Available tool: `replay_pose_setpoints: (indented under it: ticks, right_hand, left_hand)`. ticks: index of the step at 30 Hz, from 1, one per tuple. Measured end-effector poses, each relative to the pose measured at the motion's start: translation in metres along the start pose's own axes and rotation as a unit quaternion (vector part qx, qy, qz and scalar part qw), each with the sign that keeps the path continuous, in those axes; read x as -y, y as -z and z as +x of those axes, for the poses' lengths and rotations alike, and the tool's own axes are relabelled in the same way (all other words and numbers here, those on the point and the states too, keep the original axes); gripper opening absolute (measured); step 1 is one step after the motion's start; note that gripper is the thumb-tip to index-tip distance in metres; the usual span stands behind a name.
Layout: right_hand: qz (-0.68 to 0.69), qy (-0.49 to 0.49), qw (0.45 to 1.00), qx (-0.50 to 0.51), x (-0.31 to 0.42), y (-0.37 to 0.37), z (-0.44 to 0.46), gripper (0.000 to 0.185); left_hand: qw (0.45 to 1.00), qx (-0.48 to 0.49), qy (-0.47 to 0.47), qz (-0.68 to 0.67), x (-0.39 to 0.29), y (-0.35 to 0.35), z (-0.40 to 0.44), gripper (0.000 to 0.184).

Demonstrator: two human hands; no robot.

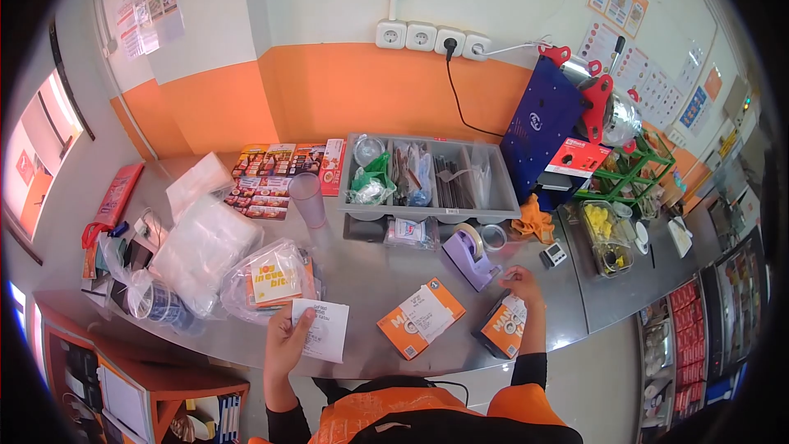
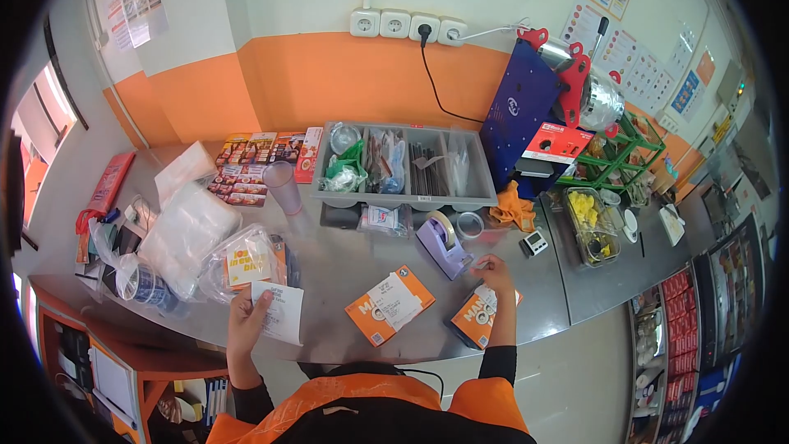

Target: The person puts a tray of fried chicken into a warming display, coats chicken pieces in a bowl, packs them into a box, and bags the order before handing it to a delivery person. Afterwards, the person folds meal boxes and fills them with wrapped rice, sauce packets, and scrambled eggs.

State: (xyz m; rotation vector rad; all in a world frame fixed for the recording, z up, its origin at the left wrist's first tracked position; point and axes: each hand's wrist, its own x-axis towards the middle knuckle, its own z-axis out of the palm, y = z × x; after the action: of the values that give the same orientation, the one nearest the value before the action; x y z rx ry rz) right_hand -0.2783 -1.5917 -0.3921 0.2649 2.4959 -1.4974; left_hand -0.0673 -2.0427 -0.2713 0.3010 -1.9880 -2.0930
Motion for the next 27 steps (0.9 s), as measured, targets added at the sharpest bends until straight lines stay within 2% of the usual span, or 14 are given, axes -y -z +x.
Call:
replay_pose_setpoints:
  ticks: [1,4,7,10,12,13,15,16,18,21,23,24,25,27]
  right_hand:
    - [0.007,0.031,0.999,0.022,-0.002,0.001,0.0,0.024]
    - [0.011,0.02,1.0,0.014,-0.005,-0.002,-0.003,0.021]
    - [-0.048,0.06,0.997,-0.006,-0.022,-0.009,0.015,0.022]
    - [-0.186,0.07,0.98,-0.034,-0.023,-0.011,0.027,0.022]
    - [-0.312,0.112,0.94,-0.084,-0.022,-0.012,0.025,0.022]
    - [-0.374,0.134,0.912,-0.105,-0.025,-0.012,0.024,0.022]
    - [-0.401,0.175,0.885,-0.157,-0.013,-0.011,0.013,0.024]
    - [-0.372,0.139,0.908,-0.135,0.002,-0.011,0.008,0.023]
    - [-0.308,0.053,0.946,-0.091,0.084,-0.02,-0.046,0.021]
    - [-0.165,0.206,0.961,0.084,0.133,-0.057,-0.074,0.019]
    - [-0.084,0.3,0.925,0.217,0.182,-0.105,-0.109,0.015]
    - [-0.02,0.308,0.906,0.291,0.204,-0.131,-0.124,0.014]
    - [0.044,0.313,0.877,0.361,0.221,-0.159,-0.137,0.013]
    - [0.096,0.359,0.839,0.397,0.237,-0.222,-0.153,0.01]
  left_hand:
    - [1.0,0.002,0.002,0.002,0.0,0.0,0.0,0.019]
    - [1.0,0.003,0.005,0.008,0.002,0.0,-0.002,0.02]
    - [1.0,-0.02,0.014,0.001,0.007,0.0,-0.001,0.021]
    - [0.996,-0.08,0.03,-0.016,0.014,0.006,0.005,0.02]
    - [0.992,-0.124,0.025,-0.009,0.025,0.019,0.014,0.02]
    - [0.99,-0.13,-0.006,0.054,0.032,0.03,0.017,0.02]
    - [0.97,-0.154,-0.072,0.174,0.047,0.052,0.033,0.022]
    - [0.967,-0.16,-0.059,0.187,0.053,0.06,0.037,0.024]
    - [0.961,-0.164,-0.032,0.22,0.057,0.08,0.05,0.028]
    - [0.911,-0.154,-0.059,0.377,0.081,0.107,0.067,0.031]
    - [0.95,-0.08,-0.023,0.302,0.081,0.115,0.082,0.032]
    - [0.964,-0.041,-0.004,0.262,0.084,0.119,0.088,0.033]
    - [0.953,-0.059,-0.031,0.296,0.094,0.12,0.094,0.033]
    - [0.925,-0.074,-0.113,0.356,0.104,0.124,0.106,0.035]
